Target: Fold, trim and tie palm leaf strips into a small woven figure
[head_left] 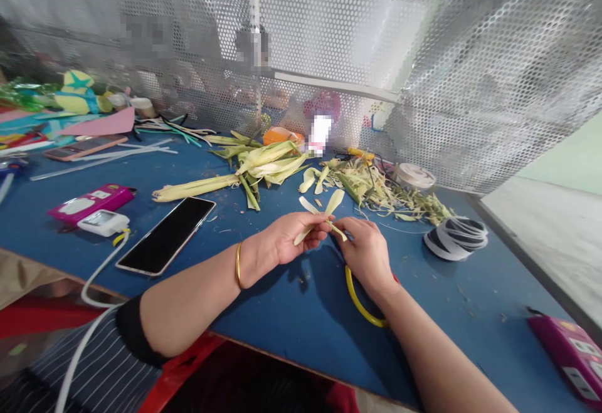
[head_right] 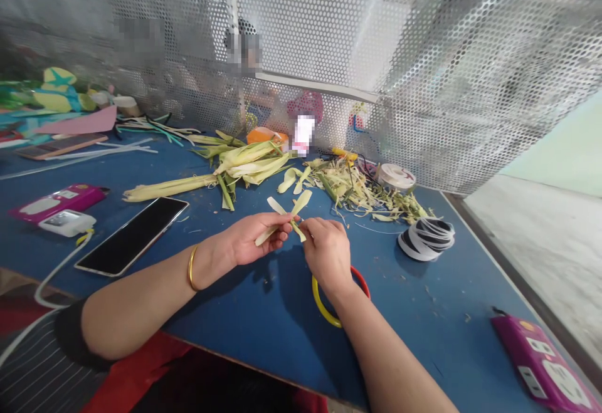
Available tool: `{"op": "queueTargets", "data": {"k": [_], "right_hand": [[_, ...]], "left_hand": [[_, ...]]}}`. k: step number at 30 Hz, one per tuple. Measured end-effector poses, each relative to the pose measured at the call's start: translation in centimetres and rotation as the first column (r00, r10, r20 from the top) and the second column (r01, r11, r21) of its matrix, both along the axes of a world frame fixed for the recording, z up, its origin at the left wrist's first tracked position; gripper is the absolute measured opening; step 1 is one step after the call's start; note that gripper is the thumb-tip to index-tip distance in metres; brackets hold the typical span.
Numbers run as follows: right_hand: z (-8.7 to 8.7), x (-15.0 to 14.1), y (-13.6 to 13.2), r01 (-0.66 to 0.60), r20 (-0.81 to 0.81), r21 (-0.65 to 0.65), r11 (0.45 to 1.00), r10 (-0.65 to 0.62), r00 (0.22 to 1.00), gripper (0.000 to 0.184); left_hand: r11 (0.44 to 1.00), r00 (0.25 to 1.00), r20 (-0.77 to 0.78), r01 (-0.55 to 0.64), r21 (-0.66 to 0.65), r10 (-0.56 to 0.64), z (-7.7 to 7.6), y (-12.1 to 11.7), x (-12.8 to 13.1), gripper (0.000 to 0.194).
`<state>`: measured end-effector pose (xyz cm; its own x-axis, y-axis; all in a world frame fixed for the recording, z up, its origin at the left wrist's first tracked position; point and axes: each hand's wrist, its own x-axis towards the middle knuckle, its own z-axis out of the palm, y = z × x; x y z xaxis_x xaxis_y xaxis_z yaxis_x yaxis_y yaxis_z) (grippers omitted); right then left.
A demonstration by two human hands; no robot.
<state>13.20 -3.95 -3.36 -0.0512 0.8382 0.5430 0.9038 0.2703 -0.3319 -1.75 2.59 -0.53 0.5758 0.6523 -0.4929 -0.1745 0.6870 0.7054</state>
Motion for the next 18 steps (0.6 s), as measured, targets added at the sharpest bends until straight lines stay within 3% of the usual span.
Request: {"op": "queueTargets", "data": {"k": [3, 6, 18], "right_hand": [[0.5, 0.5, 0.1, -0.062, -0.151, -0.016, 0.998, 0.059, 0.987, 0.013], [1.0, 0.5, -0.1, -0.045, -0.228, -0.005, 0.999, 0.042, 0.973, 0.021], [1.2, 0.1, -0.8, -0.008, -0.242, 0.103, 0.995, 0.032, 0.970, 0.015]], "left_hand": [[0.989, 1.000, -0.004, -0.008, 0.145, 0.009, 0.1, -0.1, -0.2, 0.019], [0.969, 0.999, -0.037, -0.011, 0.246, 0.021, 0.3, -0.2, -0.3, 0.023], [0.929, 0.996, -0.080, -0.005, 0.370, 0.037, 0.3, -0.5, -0.1, 0.012]]}}
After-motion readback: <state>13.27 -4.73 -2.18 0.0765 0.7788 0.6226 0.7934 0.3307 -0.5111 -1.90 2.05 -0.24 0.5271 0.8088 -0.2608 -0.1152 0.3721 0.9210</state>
